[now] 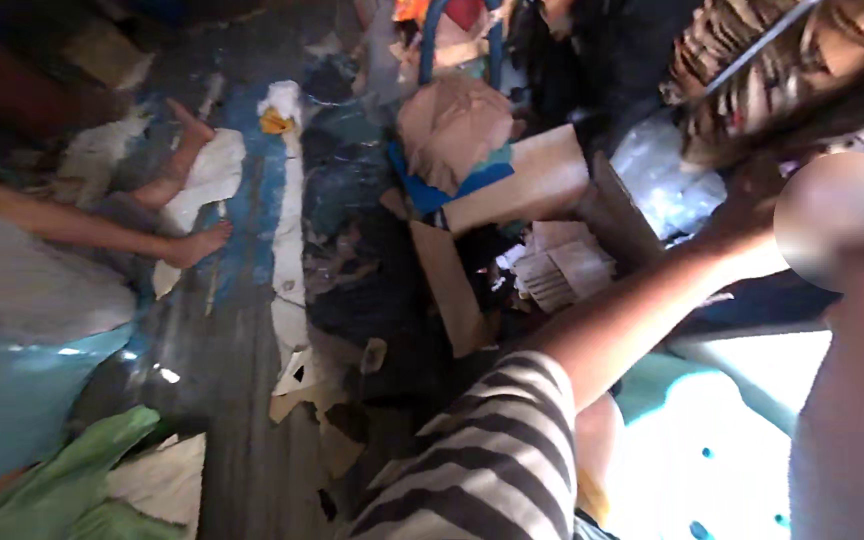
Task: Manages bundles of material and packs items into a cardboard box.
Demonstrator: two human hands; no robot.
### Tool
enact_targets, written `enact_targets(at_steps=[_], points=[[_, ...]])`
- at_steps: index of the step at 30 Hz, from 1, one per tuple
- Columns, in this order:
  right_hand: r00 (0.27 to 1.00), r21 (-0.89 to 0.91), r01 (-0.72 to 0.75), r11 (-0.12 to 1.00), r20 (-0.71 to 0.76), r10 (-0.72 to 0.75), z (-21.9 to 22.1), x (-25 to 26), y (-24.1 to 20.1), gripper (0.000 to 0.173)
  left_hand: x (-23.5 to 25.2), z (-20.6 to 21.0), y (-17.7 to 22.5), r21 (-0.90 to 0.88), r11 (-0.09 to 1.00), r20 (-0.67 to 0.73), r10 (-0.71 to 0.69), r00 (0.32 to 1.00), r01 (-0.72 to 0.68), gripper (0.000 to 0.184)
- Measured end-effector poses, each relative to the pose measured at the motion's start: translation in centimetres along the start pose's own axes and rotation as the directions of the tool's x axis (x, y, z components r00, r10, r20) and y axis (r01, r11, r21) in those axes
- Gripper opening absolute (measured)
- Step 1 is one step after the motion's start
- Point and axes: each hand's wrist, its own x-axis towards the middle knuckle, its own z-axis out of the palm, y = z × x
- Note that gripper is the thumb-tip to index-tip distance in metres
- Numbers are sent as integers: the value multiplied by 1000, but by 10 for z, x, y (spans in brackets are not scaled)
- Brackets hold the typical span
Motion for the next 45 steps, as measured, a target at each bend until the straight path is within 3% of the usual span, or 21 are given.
enact_targets(at_steps=[2,3,6,7,9,12,17,19,21,22,24,26,27,28,30,32,37,42,45], points=[[993,6,84,996,86,-84,-9,-2,17,57,-44,-8,29,20,989,211,-145,967,144,88],[990,-23,83,996,116,-80,-14,-8,14,61,-70,-12,41,30,987,308,-159,938,157,90],[992,-4,99,995,80,-99,-16,-17,-2,66,-139,-37,59,63,987,620,-153,770,146,85],[992,-7,113,994,58,-112,-18,-15,-2,75,-155,-48,60,73,984,674,-167,719,160,82],[997,-79,73,994,37,-70,-20,-16,-6,95,-181,-76,58,111,969,682,-237,692,222,75],[999,-146,-33,989,24,37,-24,-32,-19,104,-212,-110,42,143,923,576,-372,728,358,66],[994,-230,-12,973,105,37,-47,-73,-16,98,-254,-162,18,113,870,303,-490,817,480,57],[982,-262,13,965,187,38,-54,-95,-11,92,-271,-185,10,226,870,100,-468,878,438,55],[955,-311,19,950,286,74,-55,-126,-2,82,-288,-211,-5,330,816,-166,-444,880,474,61],[933,-348,15,937,343,112,-53,-145,3,78,-296,-222,-14,327,769,-284,-474,834,549,67],[843,-405,16,914,498,206,-42,-180,17,73,-309,-233,-34,130,670,-413,-633,654,731,85],[690,-439,72,896,671,273,-22,-208,31,68,-319,-230,-51,-155,542,-320,-819,477,826,89],[623,-472,121,873,721,303,-12,-219,33,65,-322,-224,-55,-232,486,-246,-867,433,843,80],[567,-494,140,858,751,340,-3,-228,32,61,-322,-216,-56,-256,467,-181,-883,432,846,67],[478,-465,73,882,792,379,12,-241,35,57,-317,-202,-53,-164,488,-92,-873,479,857,57],[451,-425,-45,904,799,398,23,-250,42,53,-309,-193,-47,-14,491,-127,-865,486,871,54],[618,-552,34,833,667,416,30,-261,39,38,-299,-194,-23,245,445,-72,-878,474,861,58],[686,-511,-154,846,561,463,12,-278,59,30,-332,-213,-22,288,588,15,-792,610,756,53],[725,-461,-200,864,524,447,6,-289,72,27,-337,-225,-18,383,581,77,-795,602,718,38]])
